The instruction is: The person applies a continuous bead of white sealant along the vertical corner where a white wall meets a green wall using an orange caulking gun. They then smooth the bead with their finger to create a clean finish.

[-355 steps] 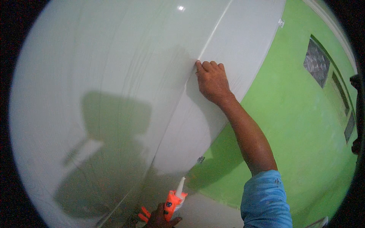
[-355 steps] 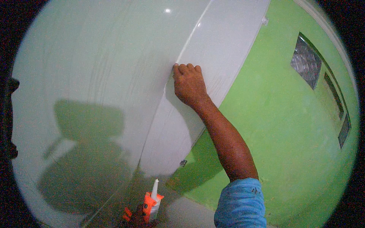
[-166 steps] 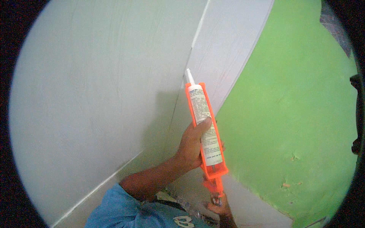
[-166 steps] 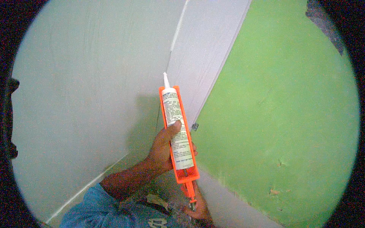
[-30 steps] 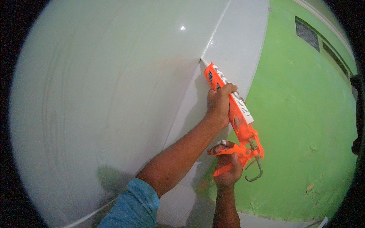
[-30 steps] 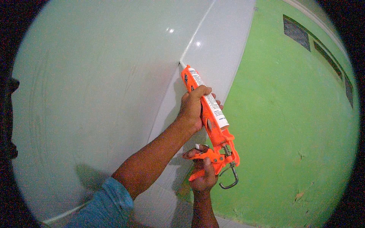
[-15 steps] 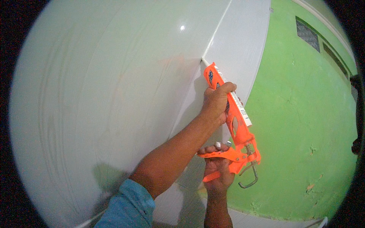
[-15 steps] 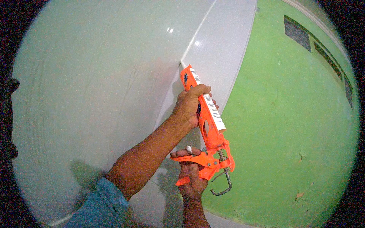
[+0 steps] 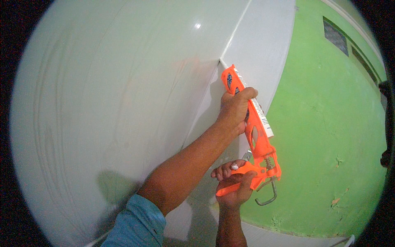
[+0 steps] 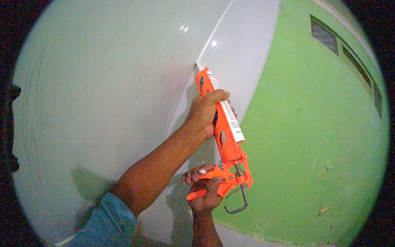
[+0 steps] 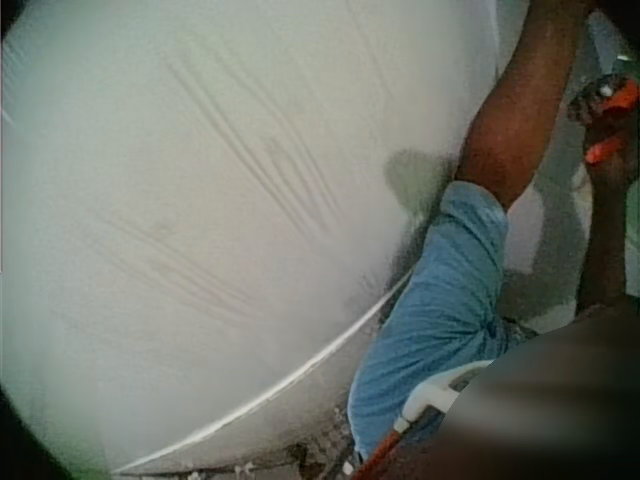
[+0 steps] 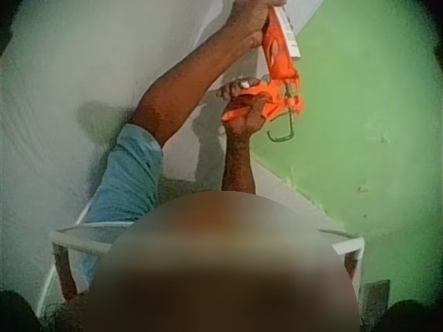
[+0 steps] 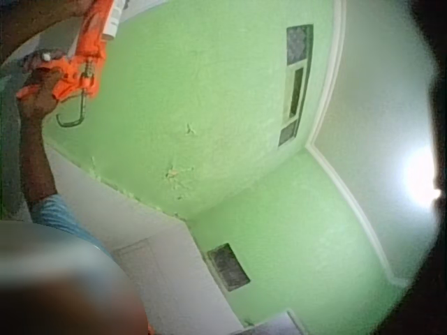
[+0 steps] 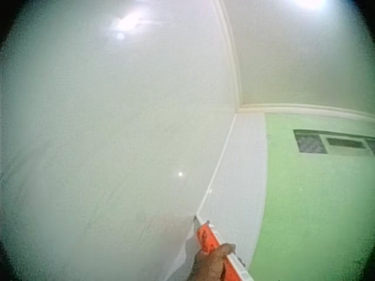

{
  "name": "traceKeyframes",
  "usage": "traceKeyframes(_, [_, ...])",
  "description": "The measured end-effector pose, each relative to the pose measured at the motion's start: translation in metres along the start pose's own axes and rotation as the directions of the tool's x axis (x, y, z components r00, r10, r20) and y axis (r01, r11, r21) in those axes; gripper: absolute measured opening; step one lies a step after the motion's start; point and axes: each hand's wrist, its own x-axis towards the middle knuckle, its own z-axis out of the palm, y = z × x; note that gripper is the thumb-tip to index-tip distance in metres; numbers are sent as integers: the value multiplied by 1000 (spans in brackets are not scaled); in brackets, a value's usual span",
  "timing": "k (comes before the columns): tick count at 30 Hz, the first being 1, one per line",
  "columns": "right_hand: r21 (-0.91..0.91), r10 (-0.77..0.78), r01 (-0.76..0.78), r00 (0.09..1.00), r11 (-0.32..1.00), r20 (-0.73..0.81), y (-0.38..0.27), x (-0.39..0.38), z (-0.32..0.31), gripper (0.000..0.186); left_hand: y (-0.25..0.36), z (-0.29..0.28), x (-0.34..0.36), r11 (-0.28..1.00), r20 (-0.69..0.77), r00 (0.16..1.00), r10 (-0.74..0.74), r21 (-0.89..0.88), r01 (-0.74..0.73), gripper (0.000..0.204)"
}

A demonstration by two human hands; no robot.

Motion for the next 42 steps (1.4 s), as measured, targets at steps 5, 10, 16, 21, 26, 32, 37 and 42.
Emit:
traceKeyframes(5, [123,14,-35,986,992,164,-2,2,-1,53,2,2,0,1000,-44,999,-12,18,13,22])
traceKeyframes(10, [84,-1,-8,994,996,108,-1,2,2,49,2,1,3,1000,-22,1000,-7,25,8,23])
traceKeyframes(16, [42,-15,12,997,999,81,-1,2,5,47,5,1,2,1000,-34,999,-14,25,15,24])
traceKeyframes(21, [3,-27,27,997,1000,70,0,1,5,44,11,3,-2,999,-23,999,-43,-5,43,26])
traceKeyframes(26, [-254,-135,132,991,958,2,4,-2,14,59,14,3,-2,999,-20,998,-52,0,52,27])
traceKeyframes(32, [-107,-110,126,983,986,148,-9,4,28,100,17,7,-2,996,-17,996,-88,-10,88,27])
traceKeyframes(37, [2,-70,71,975,997,212,-15,8,36,110,22,9,-6,993,16,994,-110,-37,111,29])
traceKeyframes(42, [-131,-110,133,980,982,165,-12,1,35,98,23,8,-6,993,13,993,-115,-5,115,30])
